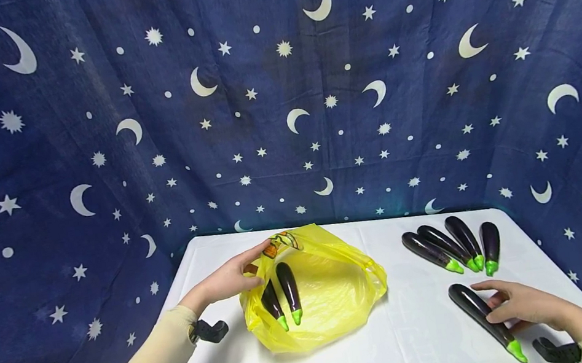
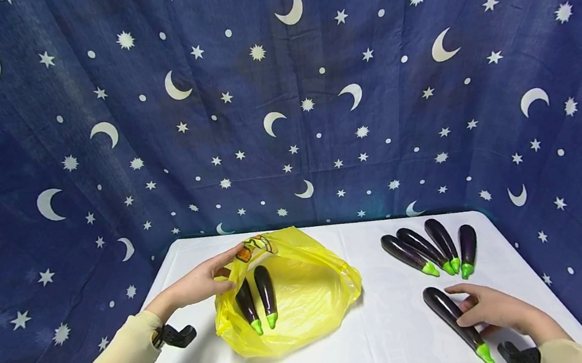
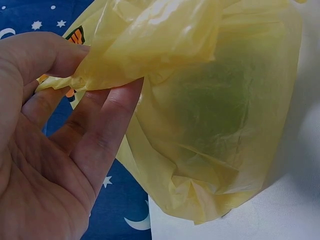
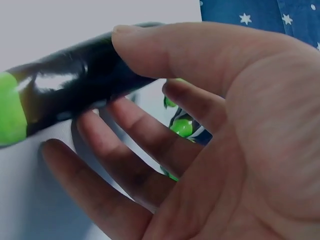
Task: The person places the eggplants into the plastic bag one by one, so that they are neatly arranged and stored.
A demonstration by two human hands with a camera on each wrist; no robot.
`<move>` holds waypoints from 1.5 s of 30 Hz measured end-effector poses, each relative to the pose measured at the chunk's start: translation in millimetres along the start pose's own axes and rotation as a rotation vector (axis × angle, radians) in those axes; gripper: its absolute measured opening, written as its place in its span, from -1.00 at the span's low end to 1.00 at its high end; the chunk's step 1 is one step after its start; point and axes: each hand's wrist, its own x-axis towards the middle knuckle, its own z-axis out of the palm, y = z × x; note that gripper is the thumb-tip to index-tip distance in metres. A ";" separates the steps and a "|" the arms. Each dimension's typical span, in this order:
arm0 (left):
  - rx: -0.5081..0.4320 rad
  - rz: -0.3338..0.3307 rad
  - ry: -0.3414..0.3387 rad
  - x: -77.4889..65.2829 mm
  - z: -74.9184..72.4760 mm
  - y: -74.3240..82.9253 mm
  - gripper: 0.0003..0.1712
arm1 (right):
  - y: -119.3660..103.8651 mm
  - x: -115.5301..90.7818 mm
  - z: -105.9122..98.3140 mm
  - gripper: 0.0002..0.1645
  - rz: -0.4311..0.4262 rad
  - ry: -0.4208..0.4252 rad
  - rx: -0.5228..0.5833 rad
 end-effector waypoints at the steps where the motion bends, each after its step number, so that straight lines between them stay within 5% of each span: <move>1: 0.000 0.000 0.000 0.0 -0.1 0.1 -0.02 | 0.4 0.3 -1.2 -0.12 0.011 0.002 0.001; 45: -0.004 0.019 -0.012 1.4 0.1 -1.8 -0.01 | 7.2 -0.2 -0.5 -0.16 0.027 -0.002 0.063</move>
